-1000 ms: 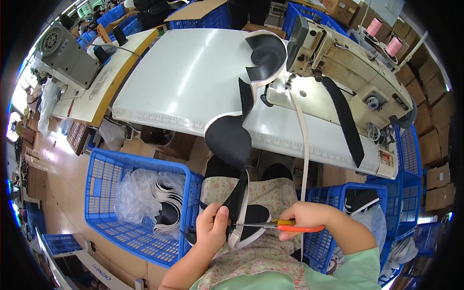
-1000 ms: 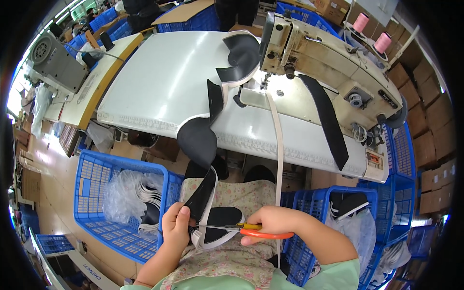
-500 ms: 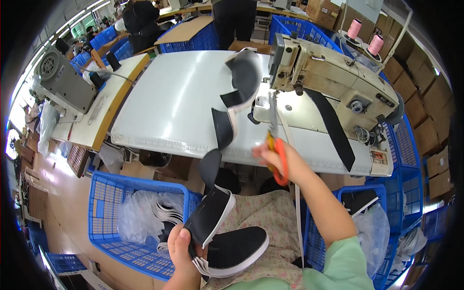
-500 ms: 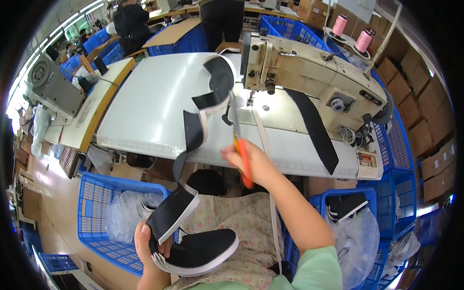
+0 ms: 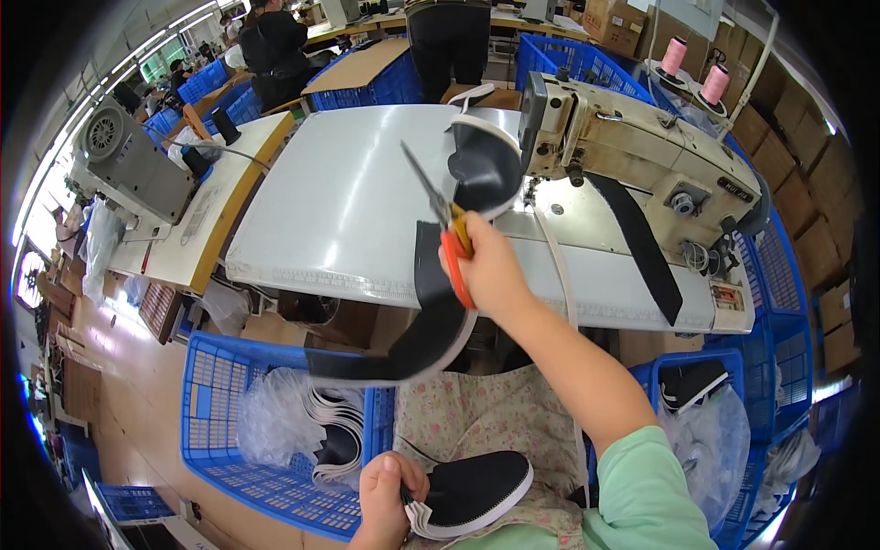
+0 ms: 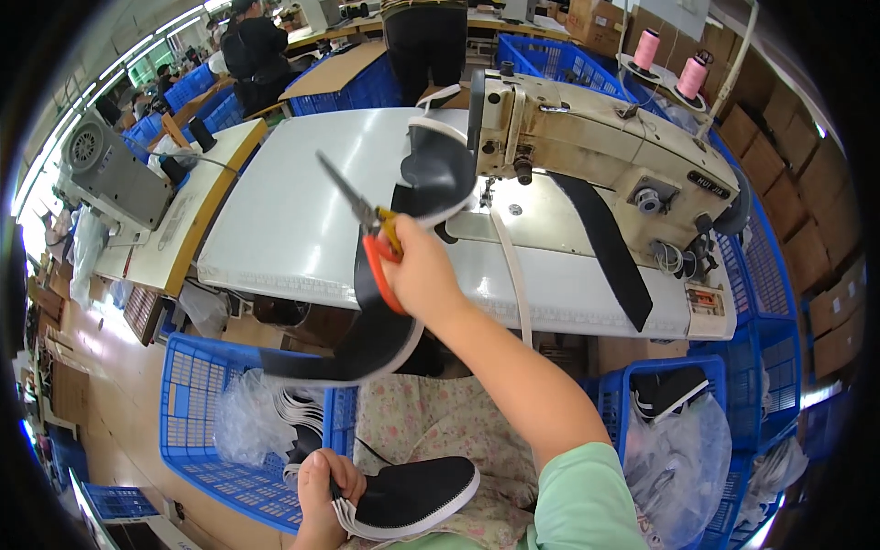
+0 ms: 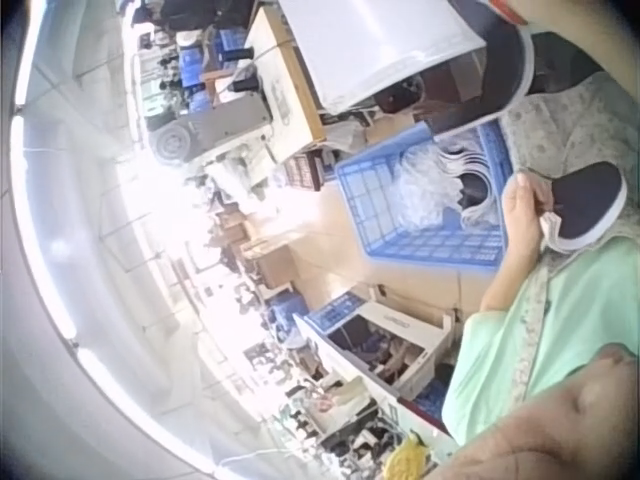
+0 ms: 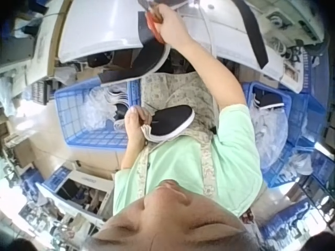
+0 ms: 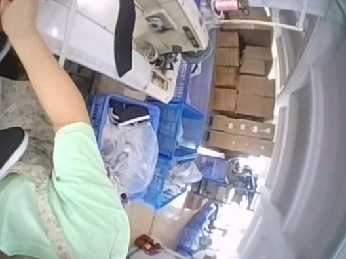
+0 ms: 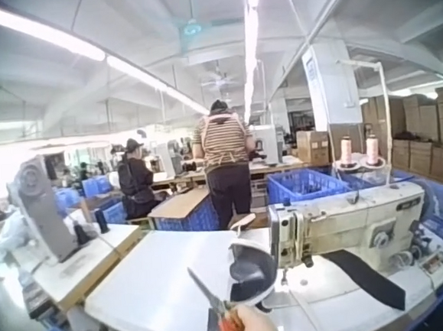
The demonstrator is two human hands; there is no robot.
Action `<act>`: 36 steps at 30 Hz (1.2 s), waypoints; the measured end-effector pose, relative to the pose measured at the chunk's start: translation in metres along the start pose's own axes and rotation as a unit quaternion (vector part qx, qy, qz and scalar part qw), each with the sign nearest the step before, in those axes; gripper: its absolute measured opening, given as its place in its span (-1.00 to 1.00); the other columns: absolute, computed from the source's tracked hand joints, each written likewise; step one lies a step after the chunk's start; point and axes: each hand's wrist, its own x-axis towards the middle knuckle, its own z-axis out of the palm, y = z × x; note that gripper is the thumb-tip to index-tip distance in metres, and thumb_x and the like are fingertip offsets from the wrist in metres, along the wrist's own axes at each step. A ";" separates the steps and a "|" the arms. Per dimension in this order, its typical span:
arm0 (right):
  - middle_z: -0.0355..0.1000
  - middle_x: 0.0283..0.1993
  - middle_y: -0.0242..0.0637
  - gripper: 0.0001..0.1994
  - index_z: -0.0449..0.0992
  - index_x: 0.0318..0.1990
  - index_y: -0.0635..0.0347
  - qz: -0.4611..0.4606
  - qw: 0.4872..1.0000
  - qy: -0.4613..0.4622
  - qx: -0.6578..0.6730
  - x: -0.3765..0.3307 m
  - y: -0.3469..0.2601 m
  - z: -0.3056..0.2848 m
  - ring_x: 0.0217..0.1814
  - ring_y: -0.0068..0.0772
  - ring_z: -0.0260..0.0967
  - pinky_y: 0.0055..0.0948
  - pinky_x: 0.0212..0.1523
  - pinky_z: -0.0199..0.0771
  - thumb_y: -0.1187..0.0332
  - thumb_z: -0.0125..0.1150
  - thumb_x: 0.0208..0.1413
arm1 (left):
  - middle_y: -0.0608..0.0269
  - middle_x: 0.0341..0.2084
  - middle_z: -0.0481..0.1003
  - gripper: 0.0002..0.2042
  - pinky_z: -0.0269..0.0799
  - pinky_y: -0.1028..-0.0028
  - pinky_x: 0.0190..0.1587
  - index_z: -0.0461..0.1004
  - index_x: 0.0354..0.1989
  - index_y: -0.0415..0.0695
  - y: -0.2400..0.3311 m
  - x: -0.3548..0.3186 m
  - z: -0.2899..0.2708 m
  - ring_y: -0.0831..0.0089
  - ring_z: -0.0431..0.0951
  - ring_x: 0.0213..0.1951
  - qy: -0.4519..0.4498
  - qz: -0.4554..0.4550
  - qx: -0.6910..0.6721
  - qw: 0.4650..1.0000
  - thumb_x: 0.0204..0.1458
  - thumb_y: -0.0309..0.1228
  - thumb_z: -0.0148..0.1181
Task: Trimming excess material from shoe components using scissors.
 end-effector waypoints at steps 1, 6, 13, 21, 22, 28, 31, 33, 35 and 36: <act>0.30 -0.53 -0.24 -0.85 0.29 -0.36 0.23 0.024 1.000 -0.016 -0.003 -0.018 -0.008 0.001 -0.50 -0.38 0.29 -0.46 -0.47 0.28 0.43 0.14 -0.02 | 0.24 -0.83 0.14 -0.59 0.05 0.53 -0.70 0.20 -0.63 -0.17 0.001 0.003 0.000 0.52 0.09 -0.79 -0.011 0.011 -0.018 1.000 0.19 -0.15 -0.21; 0.34 -0.53 -0.17 -0.81 0.34 -0.49 0.17 -0.028 0.988 -0.147 -0.041 -0.113 -0.014 -0.001 -0.48 -0.07 0.36 -0.28 -0.49 0.35 0.43 0.25 -0.29 | 0.20 -0.73 0.25 -0.62 0.16 0.52 -0.62 0.22 -0.60 -0.18 -0.016 0.040 0.000 0.50 0.21 -0.68 0.060 0.026 -0.064 0.996 0.21 -0.19 -0.21; 0.27 -0.55 -0.26 -0.75 0.28 -0.52 0.18 -0.191 0.961 -0.177 -0.089 -0.186 -0.017 0.002 -0.52 -0.20 0.29 -0.31 -0.54 0.28 0.42 0.25 -0.37 | 0.32 -0.62 0.32 -0.62 0.20 0.57 -0.41 0.32 -0.58 -0.23 -0.045 0.061 -0.002 0.56 0.28 -0.52 0.038 0.115 0.102 0.987 0.15 -0.17 -0.05; 0.27 -0.55 -0.26 -0.76 0.25 -0.52 0.19 -0.189 0.954 -0.223 -0.071 -0.194 -0.009 -0.005 -0.53 -0.20 0.30 -0.32 -0.54 0.28 0.41 0.24 -0.29 | 0.33 -0.62 0.32 -0.62 0.21 0.58 -0.41 0.30 -0.58 -0.22 -0.042 0.064 0.013 0.55 0.29 -0.52 0.087 0.030 0.027 0.995 0.16 -0.17 -0.07; 0.28 -0.55 -0.26 -0.76 0.25 -0.51 0.18 -0.180 0.954 -0.228 -0.071 -0.195 -0.008 -0.006 -0.53 -0.21 0.30 -0.31 -0.54 0.28 0.40 0.24 -0.27 | 0.34 -0.63 0.32 -0.62 0.22 0.58 -0.40 0.29 -0.58 -0.21 -0.047 0.065 0.008 0.55 0.30 -0.52 0.070 0.002 0.015 0.997 0.17 -0.17 -0.08; 0.37 -0.45 -0.23 -0.71 0.33 -0.43 0.17 -0.103 0.976 -0.184 -0.057 -0.191 -0.012 -0.017 -0.45 -0.17 0.35 -0.33 -0.42 0.36 0.43 0.29 -0.39 | 0.34 -0.63 0.32 -0.68 0.25 0.61 -0.36 0.28 -0.53 -0.18 -0.055 0.068 -0.002 0.59 0.32 -0.49 0.074 0.021 0.142 0.987 0.13 -0.19 -0.01; 0.35 -0.32 -0.18 -0.68 0.37 -0.28 0.21 -0.099 0.993 -0.065 0.003 -0.172 -0.024 -0.017 -0.32 -0.09 0.34 -0.29 -0.34 0.35 0.49 0.22 -0.30 | 0.37 -0.63 0.32 -0.72 0.24 0.62 -0.36 0.30 -0.47 -0.18 -0.062 0.069 -0.001 0.61 0.32 -0.47 0.024 0.072 0.097 0.992 0.05 -0.20 0.11; 0.33 -0.28 -0.16 -0.67 0.36 -0.25 0.21 -0.038 0.988 -0.147 -0.036 -0.168 -0.026 -0.020 -0.23 -0.07 0.31 -0.29 -0.24 0.33 0.53 0.20 -0.29 | 0.38 -0.60 0.34 -0.71 0.25 0.62 -0.38 0.33 -0.39 -0.20 -0.061 0.070 0.000 0.61 0.33 -0.47 -0.001 0.061 0.090 0.994 -0.03 -0.23 0.21; 0.32 -0.27 -0.17 -0.65 0.36 -0.21 0.20 0.019 0.983 -0.180 -0.037 -0.171 -0.015 -0.024 -0.21 -0.05 0.29 -0.29 -0.21 0.30 0.54 0.19 -0.27 | 0.37 -0.59 0.36 -0.70 0.26 0.61 -0.41 0.36 -0.36 -0.23 -0.061 0.072 -0.001 0.61 0.34 -0.49 0.016 0.075 0.310 0.948 -0.04 -0.24 0.22; 0.31 -0.27 -0.18 -0.66 0.36 -0.22 0.20 0.035 0.978 -0.206 -0.025 -0.167 -0.016 -0.029 -0.23 -0.09 0.29 -0.31 -0.23 0.31 0.52 0.21 -0.27 | 0.35 -0.62 0.38 -0.76 0.24 0.61 -0.45 0.39 -0.41 -0.25 -0.059 0.072 -0.005 0.62 0.33 -0.53 0.012 0.037 0.293 0.955 0.00 -0.28 0.17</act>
